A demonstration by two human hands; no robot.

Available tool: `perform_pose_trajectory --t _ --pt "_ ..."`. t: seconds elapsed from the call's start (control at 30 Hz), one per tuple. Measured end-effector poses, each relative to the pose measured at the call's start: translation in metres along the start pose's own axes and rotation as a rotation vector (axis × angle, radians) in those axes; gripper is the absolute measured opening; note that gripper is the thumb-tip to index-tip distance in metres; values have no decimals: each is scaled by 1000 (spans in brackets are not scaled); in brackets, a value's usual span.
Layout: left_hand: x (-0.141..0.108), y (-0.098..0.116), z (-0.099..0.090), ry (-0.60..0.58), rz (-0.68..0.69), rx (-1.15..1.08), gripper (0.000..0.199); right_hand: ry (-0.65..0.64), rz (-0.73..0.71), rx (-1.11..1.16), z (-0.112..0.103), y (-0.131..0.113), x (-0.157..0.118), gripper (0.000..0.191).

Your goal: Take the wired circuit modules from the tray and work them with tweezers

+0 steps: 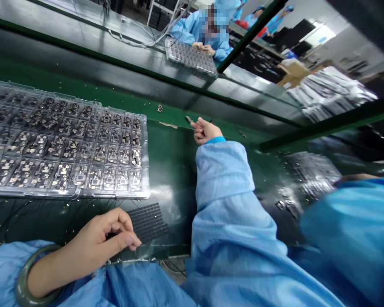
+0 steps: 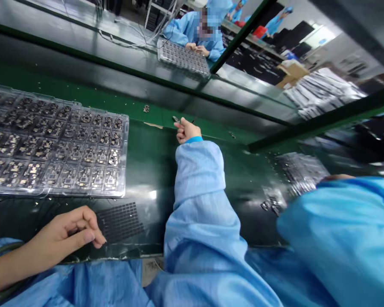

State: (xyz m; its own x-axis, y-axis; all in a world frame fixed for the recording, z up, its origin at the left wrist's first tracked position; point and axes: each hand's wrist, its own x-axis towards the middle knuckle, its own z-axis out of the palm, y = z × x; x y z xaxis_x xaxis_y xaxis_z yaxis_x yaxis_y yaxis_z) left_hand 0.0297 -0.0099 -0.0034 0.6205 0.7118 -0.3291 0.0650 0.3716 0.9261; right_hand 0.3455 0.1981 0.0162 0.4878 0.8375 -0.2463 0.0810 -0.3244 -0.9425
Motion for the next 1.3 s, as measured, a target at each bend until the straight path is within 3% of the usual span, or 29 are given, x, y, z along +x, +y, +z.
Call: perform_pose_trajectory --t 0.07,0.2,0.3,0.4,0.53,0.6,0.7,0.8,0.9,1.0,1.1,1.17,1.3 --pt "0 -2 -1 -36 -25 33 16 -84 30 -62 9 9 -12 21" --pt "1 -8 -1 -105 -49 118 18 -290 17 -214 16 25 -67 7" --pt "2 -11 -2 -184 -85 129 21 -414 -191 -497 14 26 -109 9" --pt "1 -11 -4 -197 -97 131 23 -490 -421 -803 14 20 -134 16" --pt "-3 -9 -8 -298 -90 1 25 -511 -533 -859 22 7 -147 20" --pt "-5 -9 -10 -288 -25 -45 26 -493 -605 -893 25 -2 -155 19" --pt "-7 -7 -14 -191 129 -5 30 -499 -649 -959 23 -14 -178 20" --pt "-9 0 -19 -100 279 43 33 -652 -644 -997 10 -10 -206 22" --pt "-15 10 -25 83 464 160 16 -745 -740 -1103 -6 13 -228 32" --pt "-22 20 -36 343 618 244 9 -768 -663 -1133 -15 45 -239 35" --pt "-27 27 -49 690 626 441 16 -773 -473 -1100 -14 73 -242 28" --pt "-27 31 -57 847 566 606 17 -750 -392 -1051 -8 86 -244 26" --pt "-20 30 -65 872 509 830 12 -715 -342 -941 7 93 -245 21"
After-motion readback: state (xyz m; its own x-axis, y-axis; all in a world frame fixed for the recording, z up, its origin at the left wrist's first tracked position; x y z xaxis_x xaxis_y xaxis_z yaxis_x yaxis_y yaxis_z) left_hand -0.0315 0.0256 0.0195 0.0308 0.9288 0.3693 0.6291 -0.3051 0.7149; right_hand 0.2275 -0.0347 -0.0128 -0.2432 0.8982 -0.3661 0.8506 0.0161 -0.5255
